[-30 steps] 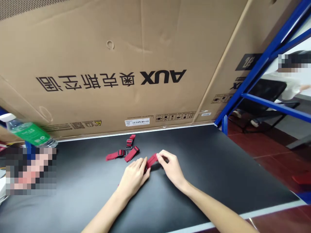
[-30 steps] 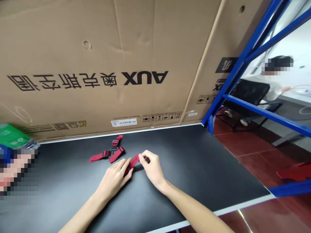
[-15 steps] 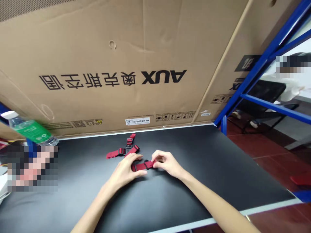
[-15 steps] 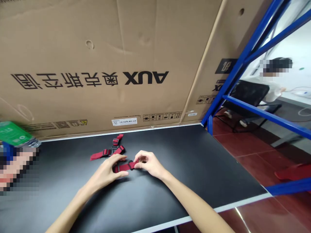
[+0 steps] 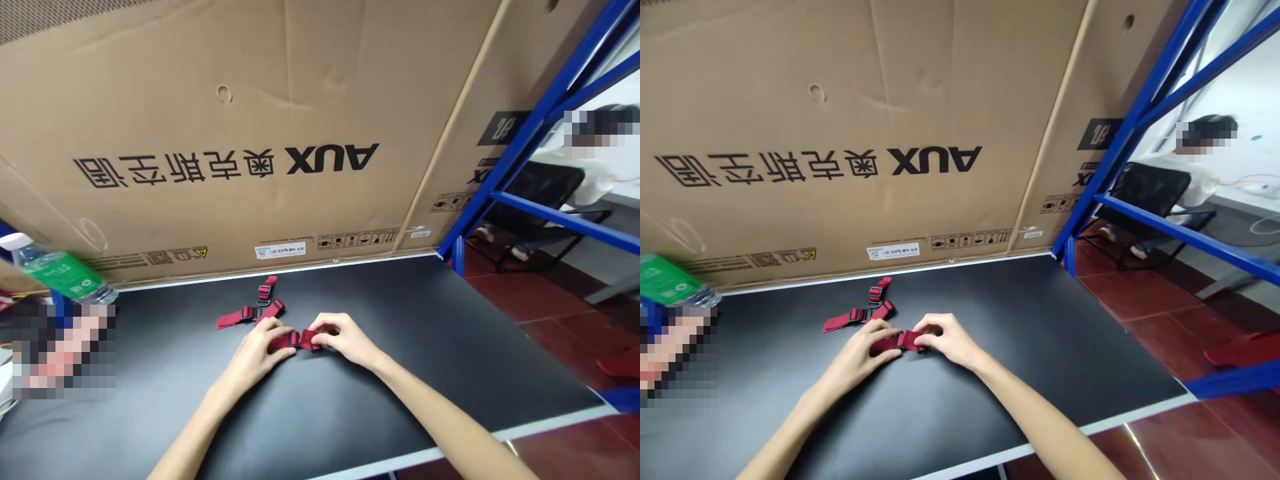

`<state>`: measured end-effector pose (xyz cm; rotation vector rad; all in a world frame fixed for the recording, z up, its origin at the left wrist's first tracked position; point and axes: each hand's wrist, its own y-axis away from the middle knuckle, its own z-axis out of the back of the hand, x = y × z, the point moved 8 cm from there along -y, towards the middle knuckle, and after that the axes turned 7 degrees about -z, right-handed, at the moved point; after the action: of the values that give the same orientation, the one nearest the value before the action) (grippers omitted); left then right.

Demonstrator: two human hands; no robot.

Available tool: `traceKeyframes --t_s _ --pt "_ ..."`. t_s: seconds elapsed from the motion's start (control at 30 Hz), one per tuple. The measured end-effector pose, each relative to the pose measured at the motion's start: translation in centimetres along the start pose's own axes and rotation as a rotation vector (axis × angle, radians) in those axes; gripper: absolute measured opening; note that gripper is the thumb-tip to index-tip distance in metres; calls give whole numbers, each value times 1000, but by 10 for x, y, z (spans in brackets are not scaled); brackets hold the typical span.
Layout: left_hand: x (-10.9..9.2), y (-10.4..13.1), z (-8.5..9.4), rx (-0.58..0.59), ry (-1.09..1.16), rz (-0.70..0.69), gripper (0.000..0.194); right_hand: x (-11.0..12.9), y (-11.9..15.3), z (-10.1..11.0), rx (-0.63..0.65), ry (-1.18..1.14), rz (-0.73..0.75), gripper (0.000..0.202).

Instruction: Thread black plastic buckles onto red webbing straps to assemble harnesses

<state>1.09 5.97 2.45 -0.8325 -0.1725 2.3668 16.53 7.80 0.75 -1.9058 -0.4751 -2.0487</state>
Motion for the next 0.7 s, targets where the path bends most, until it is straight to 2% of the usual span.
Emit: traceKeyframes --t_s 0.2,0.37,0.53,0.7 --pt "-10 -4 3 -64 72 -61 28 6 2 3 -20 116 29 26" --pt "-12 -5 16 -180 226 -4 28 8 2 7 -54 130 52 33" --pt "-18 -4 11 -187 287 7 30 3 2 1 -25 102 38 37" --pt "-28 -3 7 -212 301 -73 27 -1 0 0 -17 55 23 41"
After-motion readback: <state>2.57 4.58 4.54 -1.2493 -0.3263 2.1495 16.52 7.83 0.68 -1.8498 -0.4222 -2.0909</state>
